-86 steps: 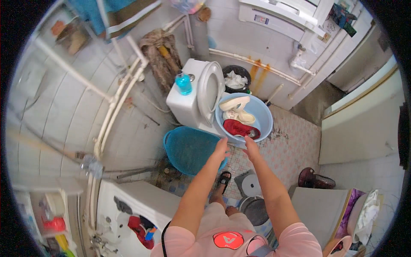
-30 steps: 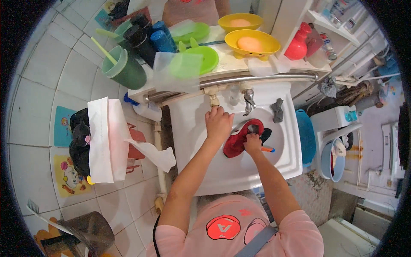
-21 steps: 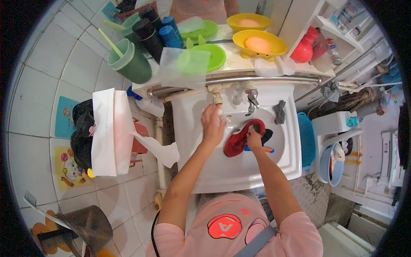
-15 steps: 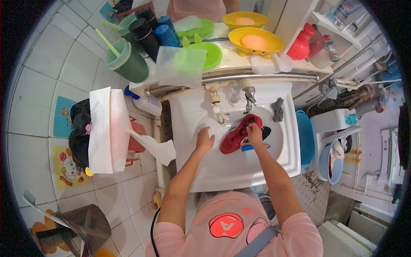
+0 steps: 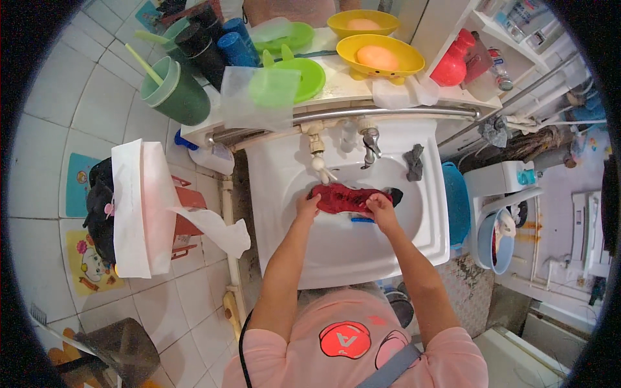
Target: The person cleans a red shoe by scrubbing the sole and upper with a blue brush in a sink, then picks up and wipes a small black object.
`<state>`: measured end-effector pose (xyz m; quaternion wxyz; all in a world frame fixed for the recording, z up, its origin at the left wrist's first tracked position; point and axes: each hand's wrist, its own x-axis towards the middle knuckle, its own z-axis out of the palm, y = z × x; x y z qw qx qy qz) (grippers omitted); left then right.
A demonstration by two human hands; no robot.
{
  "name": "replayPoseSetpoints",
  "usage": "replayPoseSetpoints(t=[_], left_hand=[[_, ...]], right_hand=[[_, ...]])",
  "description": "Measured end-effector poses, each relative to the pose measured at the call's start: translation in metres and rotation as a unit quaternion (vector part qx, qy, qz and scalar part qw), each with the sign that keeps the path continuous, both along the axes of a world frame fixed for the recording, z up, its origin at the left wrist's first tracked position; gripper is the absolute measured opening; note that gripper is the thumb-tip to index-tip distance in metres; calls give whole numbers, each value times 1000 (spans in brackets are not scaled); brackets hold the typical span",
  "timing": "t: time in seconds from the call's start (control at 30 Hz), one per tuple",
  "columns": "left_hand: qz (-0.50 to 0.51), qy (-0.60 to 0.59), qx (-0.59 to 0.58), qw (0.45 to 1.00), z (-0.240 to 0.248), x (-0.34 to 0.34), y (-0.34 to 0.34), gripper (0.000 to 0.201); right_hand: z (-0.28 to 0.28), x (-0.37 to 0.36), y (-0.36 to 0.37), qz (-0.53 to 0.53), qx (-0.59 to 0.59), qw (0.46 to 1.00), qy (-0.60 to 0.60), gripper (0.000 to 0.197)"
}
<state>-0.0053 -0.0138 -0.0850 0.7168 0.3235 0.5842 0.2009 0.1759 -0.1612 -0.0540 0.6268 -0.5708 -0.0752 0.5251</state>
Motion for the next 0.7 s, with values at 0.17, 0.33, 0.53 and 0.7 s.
replayPoseSetpoints(t=[0.17,0.33,0.53,0.7], left_hand=[[-84,72,257,960,11,-2,29,26],[-125,138,380,906,20,3,41,28],[-146,102,310,934,59,2,39,32],[-121,143,363,913,62,-11,44,31]], right_hand=[[25,6,-15,8,-142,964,-225,19],[-8,-3,-58,325,-277,669,-609,20],[-48,-5,-80,408,-269,560,-669,25],[-44,-31,-52,413,-231,657,-587,29]])
